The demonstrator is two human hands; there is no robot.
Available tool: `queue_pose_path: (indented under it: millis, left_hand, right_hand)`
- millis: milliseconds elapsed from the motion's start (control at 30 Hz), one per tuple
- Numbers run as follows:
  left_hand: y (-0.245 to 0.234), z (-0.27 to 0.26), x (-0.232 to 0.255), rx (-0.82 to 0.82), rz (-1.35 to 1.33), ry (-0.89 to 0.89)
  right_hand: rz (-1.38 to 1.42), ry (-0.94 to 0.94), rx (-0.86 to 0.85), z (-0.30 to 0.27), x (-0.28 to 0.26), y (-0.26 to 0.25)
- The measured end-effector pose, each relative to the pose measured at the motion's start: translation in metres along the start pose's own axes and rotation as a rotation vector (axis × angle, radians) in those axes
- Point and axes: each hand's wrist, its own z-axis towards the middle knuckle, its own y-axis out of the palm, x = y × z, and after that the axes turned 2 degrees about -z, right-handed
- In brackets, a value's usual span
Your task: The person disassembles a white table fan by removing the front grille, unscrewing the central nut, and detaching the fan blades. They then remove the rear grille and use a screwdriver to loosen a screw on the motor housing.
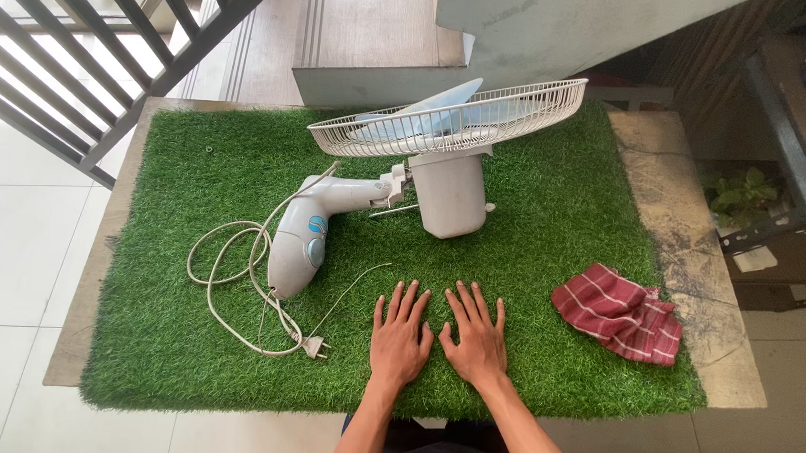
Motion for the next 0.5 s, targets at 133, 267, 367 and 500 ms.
queue_pose_path:
  millis: [133,267,367,500]
  left_hand:
    - [-0.0008,0.0003,0.0009,0.008,-0.008,0.004]
    - [-0.0022,-0.0004,0.0011,0.011,-0.022,0.0]
    - [-0.0026,-0.0001,0.0011,0.017,-0.023,0.003]
    - [-0.0026,-0.0003,0.0011,0.014,-0.013,0.006]
  right_hand:
    - [0.002,-0.002,0.01,-0.0004,-0.0009,-0.0012]
    - [0.007,-0.008,0.021,-0.0001,-0.0017,-0.0022]
    - [0.005,-0.007,0.016,0.0007,-0.002,-0.0028]
    - [-0.002,-0.003,0.018,0.0001,-0.0024,-0.0036]
